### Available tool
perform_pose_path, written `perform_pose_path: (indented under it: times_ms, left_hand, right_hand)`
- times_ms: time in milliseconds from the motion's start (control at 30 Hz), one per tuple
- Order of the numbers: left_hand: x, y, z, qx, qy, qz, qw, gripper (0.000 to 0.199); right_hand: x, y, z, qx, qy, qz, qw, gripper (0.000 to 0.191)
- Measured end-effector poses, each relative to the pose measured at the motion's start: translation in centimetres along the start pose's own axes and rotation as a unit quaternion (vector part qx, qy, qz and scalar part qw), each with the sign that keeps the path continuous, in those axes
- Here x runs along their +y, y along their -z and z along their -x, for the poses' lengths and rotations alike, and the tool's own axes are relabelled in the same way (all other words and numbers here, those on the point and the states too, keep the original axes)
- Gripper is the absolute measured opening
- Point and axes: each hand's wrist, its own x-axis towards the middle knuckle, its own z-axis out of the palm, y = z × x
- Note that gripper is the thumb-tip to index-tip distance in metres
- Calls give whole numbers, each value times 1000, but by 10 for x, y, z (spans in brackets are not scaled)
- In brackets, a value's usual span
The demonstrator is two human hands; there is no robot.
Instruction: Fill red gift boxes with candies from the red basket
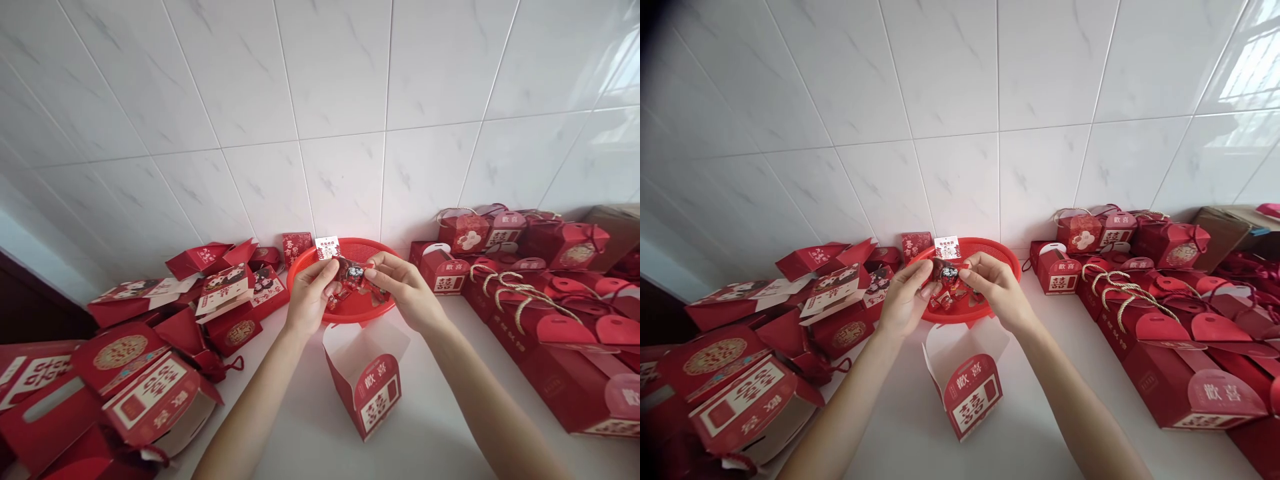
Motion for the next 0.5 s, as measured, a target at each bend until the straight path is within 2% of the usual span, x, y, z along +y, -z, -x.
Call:
perform_pose_path:
  times_ms: [167, 300, 500]
  left_hand:
    - [0, 9, -2, -3, 9, -50, 999, 30]
    - [-5, 12, -2, 11, -19, -78, 997, 26]
    - [-4, 11, 1, 28, -53, -120, 991, 19]
  right_hand:
    - [1, 5, -1, 14, -3, -5, 1000, 27]
    - [1, 5, -1, 13, -17, 4, 1000, 29]
    - [-3, -3, 2, -9, -16, 96, 995, 36]
